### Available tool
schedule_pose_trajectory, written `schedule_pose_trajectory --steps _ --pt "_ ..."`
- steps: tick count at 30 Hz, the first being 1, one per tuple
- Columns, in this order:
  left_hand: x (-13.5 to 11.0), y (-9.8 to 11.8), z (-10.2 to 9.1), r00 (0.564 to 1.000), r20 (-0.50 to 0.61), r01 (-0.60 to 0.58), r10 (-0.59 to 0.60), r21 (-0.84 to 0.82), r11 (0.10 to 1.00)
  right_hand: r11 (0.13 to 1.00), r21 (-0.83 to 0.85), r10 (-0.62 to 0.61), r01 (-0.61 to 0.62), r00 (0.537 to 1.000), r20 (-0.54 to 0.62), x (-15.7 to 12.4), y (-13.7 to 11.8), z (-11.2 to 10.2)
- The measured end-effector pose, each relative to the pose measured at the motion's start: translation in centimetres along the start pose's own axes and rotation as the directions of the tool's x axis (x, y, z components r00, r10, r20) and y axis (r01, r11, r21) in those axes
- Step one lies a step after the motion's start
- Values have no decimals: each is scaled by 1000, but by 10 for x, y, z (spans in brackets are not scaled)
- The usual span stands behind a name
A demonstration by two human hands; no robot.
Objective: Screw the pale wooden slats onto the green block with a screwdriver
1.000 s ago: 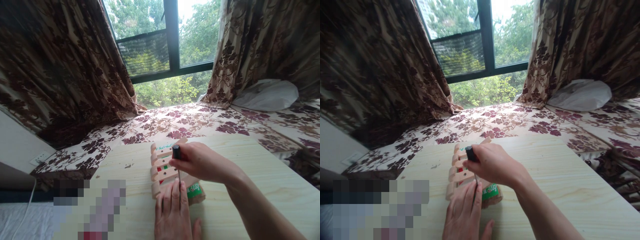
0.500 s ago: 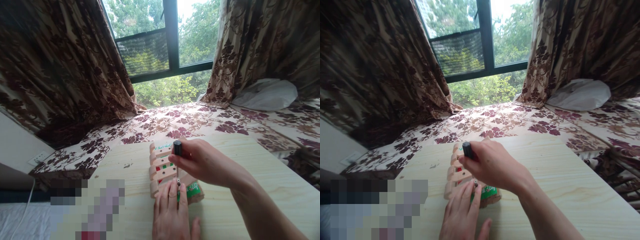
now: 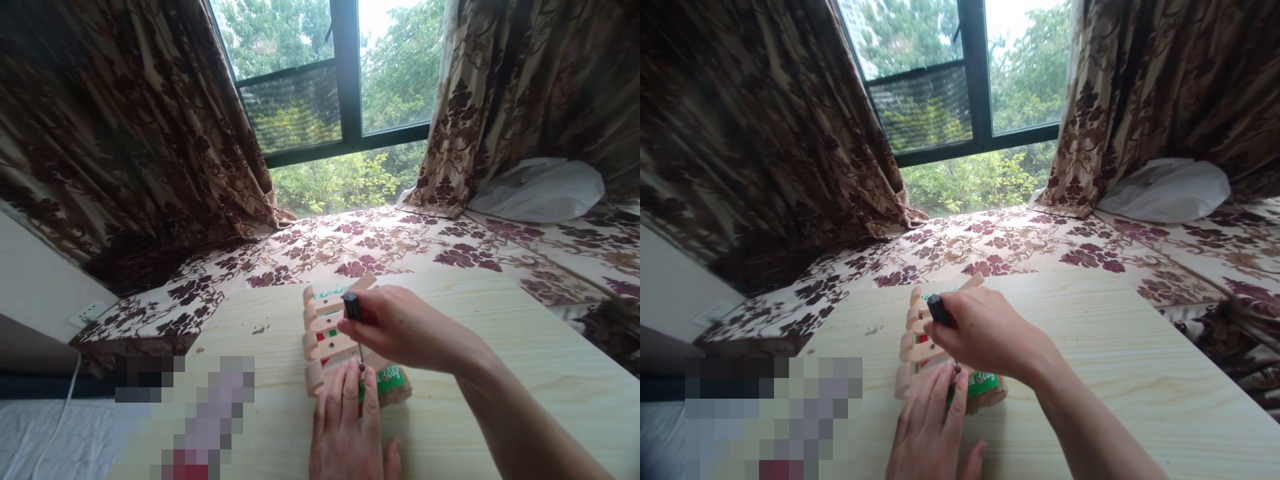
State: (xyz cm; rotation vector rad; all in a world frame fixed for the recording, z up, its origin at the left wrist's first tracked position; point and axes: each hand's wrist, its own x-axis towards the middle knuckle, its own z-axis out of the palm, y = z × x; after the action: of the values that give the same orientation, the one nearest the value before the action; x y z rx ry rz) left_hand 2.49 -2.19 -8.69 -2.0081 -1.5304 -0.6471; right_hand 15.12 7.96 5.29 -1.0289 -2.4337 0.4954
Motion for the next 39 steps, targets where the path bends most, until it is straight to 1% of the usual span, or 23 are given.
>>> schedule_pose_trajectory --steps 9,11,14,16,19,21,27,30,33,36,39 --pt "0 1 0 1000 -7 1 -1 -7 1000 1000 26 -10 10 1000 8 2 0 4" --pt "0 1 0 1000 0 -3 3 -1 1000 999 32 -31 31 999 7 2 -1 4" --pt "0 -3 -2 1000 11 -26 26 27 999 994 47 -97 96 995 23 1 -3 4" --pt "1 -6 -4 997 24 -76 75 49 996 991 58 -125 123 992 28 0 -5 4" --pt "1 -10 -7 993 40 -114 112 65 991 990 63 -128 126 991 30 -1 -6 4" --pt "1 -9 -7 994 39 -107 105 61 992 990 68 -129 126 991 31 -1 -7 6" --pt "-1 0 1 999 -51 -5 7 30 1000 984 88 -153 152 988 -1 1 -9 12" --pt "-5 -3 10 993 -112 -23 31 70 997 987 97 -133 132 991 1 2 -6 12" --pt "-9 -8 21 978 -193 -58 83 130 990 981 118 -154 151 988 21 0 -2 11" --pt "-11 -10 30 967 -246 -25 62 150 988 976 132 -176 171 984 25 -4 0 11" --pt "-8 -9 37 947 -317 -15 58 136 991 976 104 -192 191 981 -10 -8 -2 12"
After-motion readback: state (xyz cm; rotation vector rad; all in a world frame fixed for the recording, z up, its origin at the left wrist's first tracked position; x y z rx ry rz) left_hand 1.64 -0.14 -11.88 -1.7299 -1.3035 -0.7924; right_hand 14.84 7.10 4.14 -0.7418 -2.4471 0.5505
